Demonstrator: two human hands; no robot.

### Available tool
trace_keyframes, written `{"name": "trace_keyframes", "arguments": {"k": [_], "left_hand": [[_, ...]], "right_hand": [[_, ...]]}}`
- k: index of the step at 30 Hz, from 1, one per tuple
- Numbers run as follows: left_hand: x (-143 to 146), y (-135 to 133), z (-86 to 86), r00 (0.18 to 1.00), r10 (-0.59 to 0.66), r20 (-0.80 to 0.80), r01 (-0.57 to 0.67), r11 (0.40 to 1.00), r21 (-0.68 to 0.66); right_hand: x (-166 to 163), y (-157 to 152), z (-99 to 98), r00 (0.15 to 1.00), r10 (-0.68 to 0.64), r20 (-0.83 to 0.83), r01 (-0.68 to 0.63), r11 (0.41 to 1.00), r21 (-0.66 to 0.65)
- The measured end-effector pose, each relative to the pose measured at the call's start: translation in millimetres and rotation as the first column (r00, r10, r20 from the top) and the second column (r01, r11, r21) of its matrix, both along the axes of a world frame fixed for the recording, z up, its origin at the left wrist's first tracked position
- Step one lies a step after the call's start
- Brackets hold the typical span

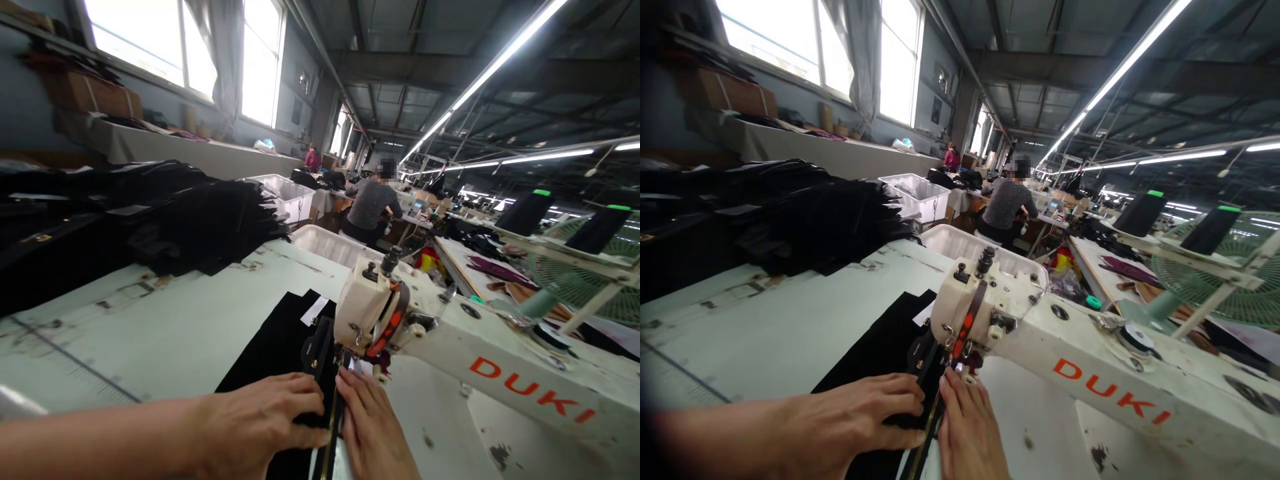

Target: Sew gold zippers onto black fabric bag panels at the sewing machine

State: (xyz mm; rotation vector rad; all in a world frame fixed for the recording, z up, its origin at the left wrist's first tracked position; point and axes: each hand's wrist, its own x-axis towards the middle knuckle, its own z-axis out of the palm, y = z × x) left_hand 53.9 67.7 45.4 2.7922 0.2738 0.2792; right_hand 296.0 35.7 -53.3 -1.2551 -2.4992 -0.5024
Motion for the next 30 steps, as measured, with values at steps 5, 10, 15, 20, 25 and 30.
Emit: {"name": "trace_keyframes", "arguments": {"k": [5,10,15,20,25,30], "left_hand": [[3.2,18.7,-18.4,0.997,-0.019,0.069,0.018,1.0,0.012],[3.6,36.0,-35.5,0.982,-0.029,0.186,0.029,1.0,0.004],[6.0,51.0,-42.0,0.987,-0.01,0.159,0.009,1.0,0.006],[3.0,49.3,-43.7,0.988,0.012,0.153,-0.018,0.999,0.033],[-1.7,39.3,-43.0,0.987,0.039,0.159,-0.042,0.999,0.011],[-0.2,43.5,-46.3,0.978,0.05,0.2,-0.048,0.999,-0.011]], "right_hand": [[4.4,7.8,-7.0,0.997,0.012,0.078,-0.021,0.994,0.109],[10.7,11.6,-15.1,0.997,0.058,0.054,-0.066,0.986,0.155],[13.5,15.0,-17.9,0.996,0.086,0.002,-0.085,0.981,0.174],[12.1,13.0,-13.8,0.988,0.129,-0.086,-0.114,0.98,0.165],[7.3,9.9,-7.2,0.977,0.166,-0.131,-0.145,0.977,0.159],[9.2,12.2,-14.1,0.989,0.138,-0.043,-0.125,0.966,0.227]]}}
